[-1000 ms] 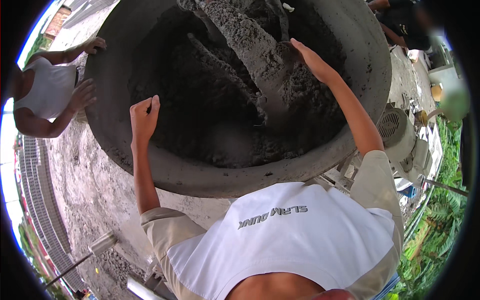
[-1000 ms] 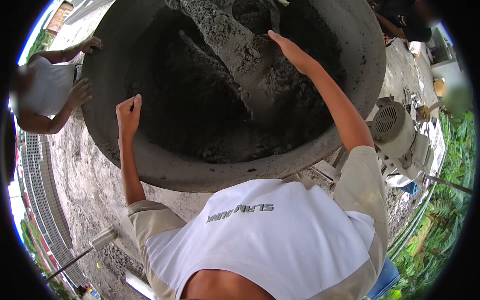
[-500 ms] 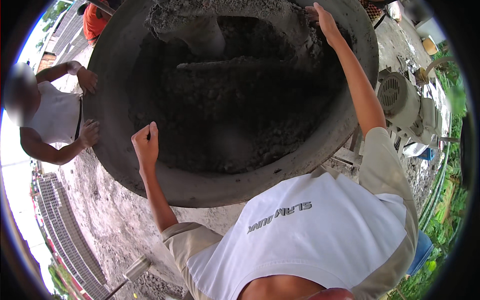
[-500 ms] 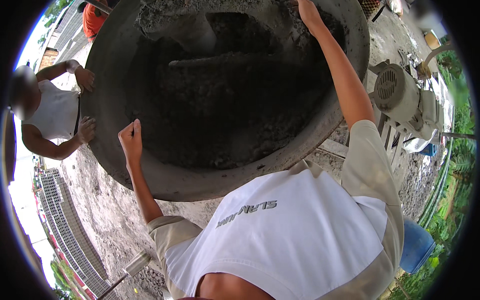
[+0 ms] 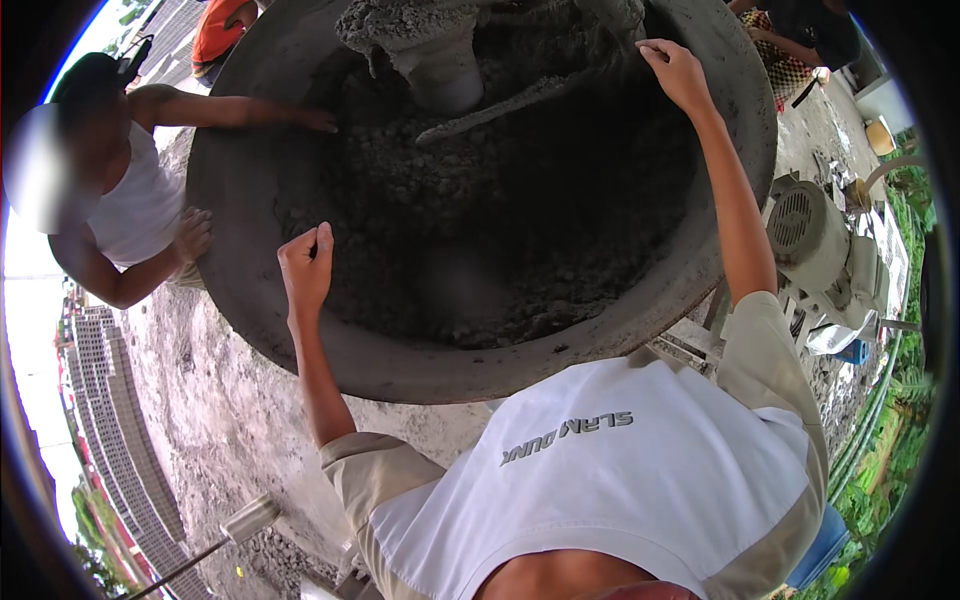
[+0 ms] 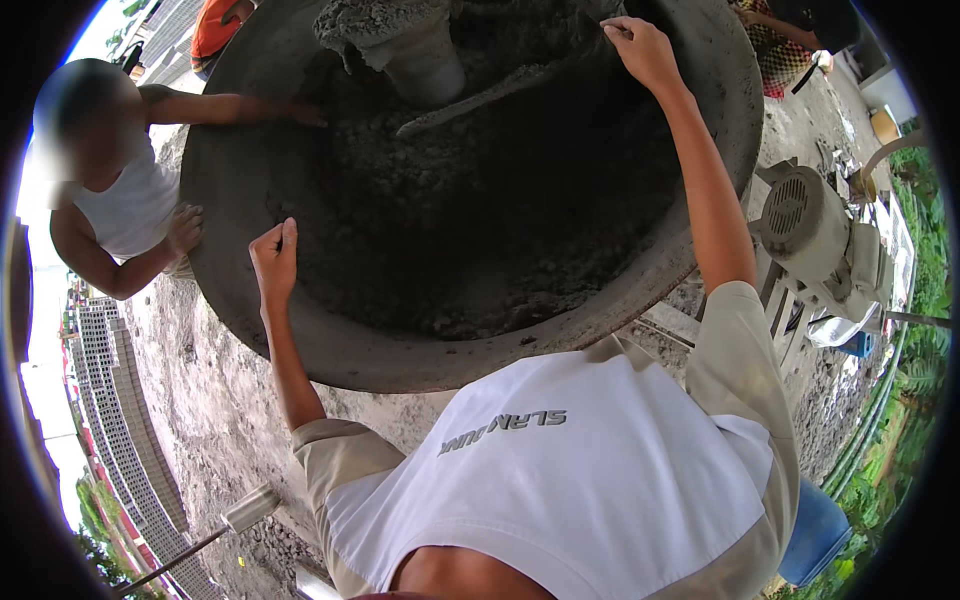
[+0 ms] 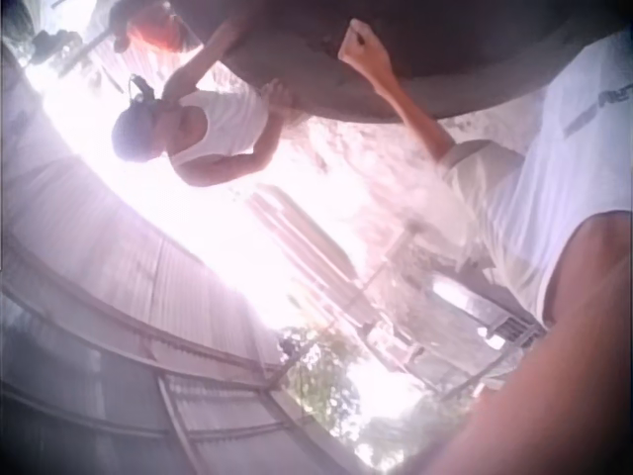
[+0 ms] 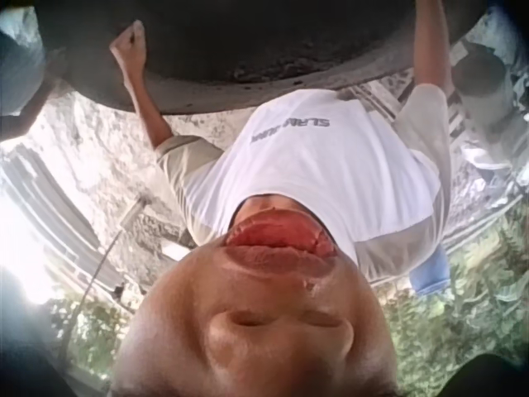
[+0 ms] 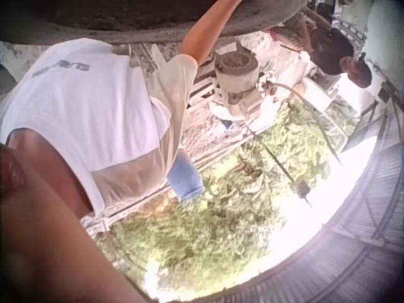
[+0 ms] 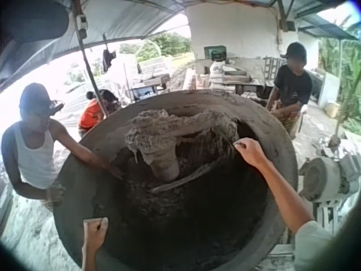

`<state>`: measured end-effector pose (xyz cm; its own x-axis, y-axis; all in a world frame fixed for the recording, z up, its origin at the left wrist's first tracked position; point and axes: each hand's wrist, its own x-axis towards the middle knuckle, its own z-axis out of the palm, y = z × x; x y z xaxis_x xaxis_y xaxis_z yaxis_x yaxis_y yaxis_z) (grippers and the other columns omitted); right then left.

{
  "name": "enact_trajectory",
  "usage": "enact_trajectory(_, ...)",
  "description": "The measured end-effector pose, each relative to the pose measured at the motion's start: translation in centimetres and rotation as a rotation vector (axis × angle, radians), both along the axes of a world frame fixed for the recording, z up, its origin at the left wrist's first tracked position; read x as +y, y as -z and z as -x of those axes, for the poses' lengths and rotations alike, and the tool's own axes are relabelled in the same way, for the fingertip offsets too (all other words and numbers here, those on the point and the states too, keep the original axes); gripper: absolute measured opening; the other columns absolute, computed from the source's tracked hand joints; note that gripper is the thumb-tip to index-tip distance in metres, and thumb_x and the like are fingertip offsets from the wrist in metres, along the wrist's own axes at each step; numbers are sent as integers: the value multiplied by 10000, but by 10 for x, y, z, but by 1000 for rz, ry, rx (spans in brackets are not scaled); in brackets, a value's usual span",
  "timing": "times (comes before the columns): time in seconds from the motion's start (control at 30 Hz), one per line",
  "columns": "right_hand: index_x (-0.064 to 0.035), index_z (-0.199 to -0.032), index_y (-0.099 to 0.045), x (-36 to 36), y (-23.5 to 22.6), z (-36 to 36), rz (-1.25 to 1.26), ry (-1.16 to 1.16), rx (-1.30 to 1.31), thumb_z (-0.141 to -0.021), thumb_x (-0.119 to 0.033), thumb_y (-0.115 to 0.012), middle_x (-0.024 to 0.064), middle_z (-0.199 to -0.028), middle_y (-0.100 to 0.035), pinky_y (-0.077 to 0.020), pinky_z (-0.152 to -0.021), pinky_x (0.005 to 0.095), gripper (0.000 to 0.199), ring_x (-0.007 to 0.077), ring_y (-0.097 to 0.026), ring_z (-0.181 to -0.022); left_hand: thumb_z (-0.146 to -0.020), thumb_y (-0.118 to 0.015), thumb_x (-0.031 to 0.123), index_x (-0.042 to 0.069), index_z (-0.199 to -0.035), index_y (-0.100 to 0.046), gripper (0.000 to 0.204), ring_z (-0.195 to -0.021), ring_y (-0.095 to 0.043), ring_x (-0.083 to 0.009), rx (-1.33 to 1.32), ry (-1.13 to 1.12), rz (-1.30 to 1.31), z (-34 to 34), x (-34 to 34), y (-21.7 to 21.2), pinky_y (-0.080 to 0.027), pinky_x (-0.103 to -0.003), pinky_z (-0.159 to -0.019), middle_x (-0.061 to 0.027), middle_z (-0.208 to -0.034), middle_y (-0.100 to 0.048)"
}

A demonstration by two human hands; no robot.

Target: The recorder uses hands to check the consistency of cement in a mixer and helps stir it.

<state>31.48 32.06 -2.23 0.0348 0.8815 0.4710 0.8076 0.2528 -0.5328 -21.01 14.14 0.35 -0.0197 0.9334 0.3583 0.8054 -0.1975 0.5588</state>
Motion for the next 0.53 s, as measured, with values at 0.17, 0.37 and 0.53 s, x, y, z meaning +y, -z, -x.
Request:
enact_trajectory(0.17,-103,-996,-697,-3,-6,-1,-93,-50,-82,-870,-307,-614,86,-929,-671,-501,-783,347,254,225,-635,-867,-905,-554,177,-26,-641,-391,371,-521,-241,-101,-15,20,9,1,2,2,-238,-318,-469,-74,-548,-245)
enact_trajectory(0.37,-77,-958,-703,-5,-5,0,-23,-112,-113,-841,-355,-651,79,-894,-667,-501,-776,351,306,214,-633,-866,-905,-552,163,-23,-639,-359,378,-521,-226,-98,7,-4,-4,-2,4,1,-220,-324,-466,-69,-551,-227)
enact_trajectory(0.53,-77,-994,-695,-4,-6,3,270,-105,-5,-809,-439,-675,103,-920,-677,-487,-842,358,408,211,-635,-896,-903,-555,160,-27,-648,-381,361,-528,-229,-98,-5,-1,35,-1,5,-1,-230,-322,-468,-70,-547,-239)
